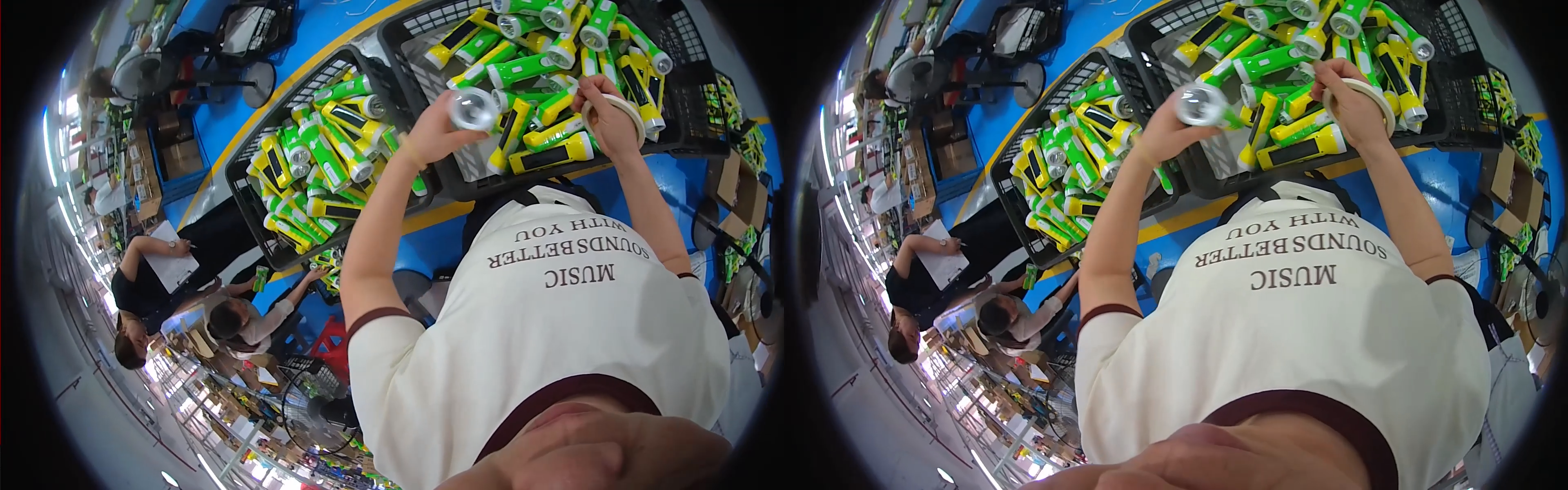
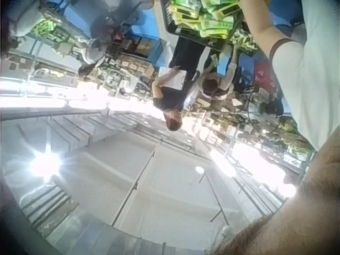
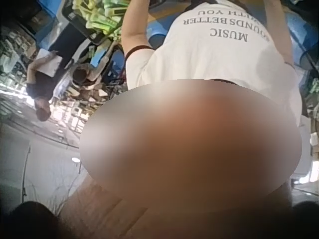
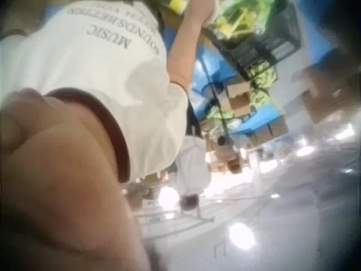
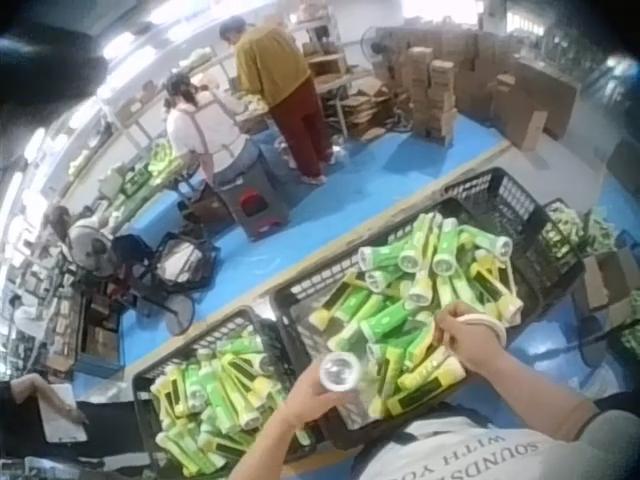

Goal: Inspecting and testing handheld flashlights on an assembly line.

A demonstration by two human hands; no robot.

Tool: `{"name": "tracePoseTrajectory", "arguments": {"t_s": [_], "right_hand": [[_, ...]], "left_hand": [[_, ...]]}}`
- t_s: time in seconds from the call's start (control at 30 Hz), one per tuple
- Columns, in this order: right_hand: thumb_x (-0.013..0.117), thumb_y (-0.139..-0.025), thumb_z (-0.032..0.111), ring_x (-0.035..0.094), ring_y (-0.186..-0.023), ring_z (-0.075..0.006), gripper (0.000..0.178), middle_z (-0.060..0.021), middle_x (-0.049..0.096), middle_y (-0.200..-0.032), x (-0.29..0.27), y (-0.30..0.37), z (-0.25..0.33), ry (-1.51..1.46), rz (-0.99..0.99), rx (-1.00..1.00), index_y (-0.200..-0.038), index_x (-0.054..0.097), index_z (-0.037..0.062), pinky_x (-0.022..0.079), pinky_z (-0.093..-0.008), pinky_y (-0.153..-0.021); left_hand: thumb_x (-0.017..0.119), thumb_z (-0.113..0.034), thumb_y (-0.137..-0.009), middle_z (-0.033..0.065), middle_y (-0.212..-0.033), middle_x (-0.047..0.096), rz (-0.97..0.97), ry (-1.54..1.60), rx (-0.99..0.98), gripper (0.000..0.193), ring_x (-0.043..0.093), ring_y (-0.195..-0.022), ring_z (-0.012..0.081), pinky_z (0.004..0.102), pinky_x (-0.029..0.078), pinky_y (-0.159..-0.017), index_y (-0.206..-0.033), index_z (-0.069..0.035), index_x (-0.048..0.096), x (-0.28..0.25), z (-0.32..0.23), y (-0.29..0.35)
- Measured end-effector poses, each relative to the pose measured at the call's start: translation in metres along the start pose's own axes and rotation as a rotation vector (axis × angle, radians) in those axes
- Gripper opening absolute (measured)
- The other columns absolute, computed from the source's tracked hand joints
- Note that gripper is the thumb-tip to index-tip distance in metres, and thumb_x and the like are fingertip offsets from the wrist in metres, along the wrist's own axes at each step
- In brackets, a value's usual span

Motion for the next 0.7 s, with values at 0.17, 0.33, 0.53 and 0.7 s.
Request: {"name": "tracePoseTrajectory", "arguments": {"t_s": [0.17,0.33,0.53,0.7], "right_hand": [[0.053,-0.088,0.019,0.052,-0.066,-0.0097,0.014,-0.0024,0.054,-0.076,0.073,0.016,0.012,0.089,0.335,0.145,-0.090,0.052,0.0057,0.041,-0.0213,-0.061],[0.059,-0.083,0.017,0.054,-0.064,-0.0071,0.015,-0.0009,0.056,-0.070,0.137,0.020,0.015,0.316,0.573,0.147,-0.082,0.055,0.0033,0.041,-0.0195,-0.059],[0.063,-0.081,0.019,0.053,-0.061,-0.0072,0.017,-0.0012,0.056,-0.067,0.170,0.022,-0.005,0.377,0.599,0.177,-0.079,0.055,0.0039,0.041,-0.0199,-0.055],[0.063,-0.081,0.023,0.051,-0.061,-0.0072,0.021,0.0001,0.054,-0.068,0.196,0.026,-0.019,0.413,0.602,0.202,-0.078,0.057,0.0033,0.040,-0.0203,-0.055]], "left_hand": [[0.040,-0.021,-0.088,0.0168,-0.118,0.050,-0.270,1.189,0.207,0.044,0.049,-0.109,0.0338,0.0479,0.035,-0.096,-0.129,-0.005,0.035,0.015,-0.024,0.016],[0.025,-0.040,-0.092,0.0154,-0.103,0.056,-0.344,1.439,0.101,0.048,0.054,-0.098,0.0311,0.0427,0.040,-0.090,-0.117,-0.003,0.044,0.038,-0.035,0.021],[0.031,-0.031,-0.094,0.0147,-0.099,0.057,-0.557,0.970,0.045,0.039,0.059,-0.086,0.0240,0.0330,0.047,-0.077,-0.117,-0.001,0.041,0.011,-0.035,0.056],[0.035,-0.026,-0.094,0.0121,-0.101,0.056,-0.622,1.226,0.121,0.034,0.059,-0.086,0.0216,0.0309,0.048,-0.073,-0.118,-0.002,0.041,0.001,-0.032,0.078]]}}
Point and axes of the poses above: each hand's wrist, its own y-axis away from the middle knuckle, its own x-axis out of the palm, z = x × y, the point moved 7 cm from there along -y, towards the middle knuckle
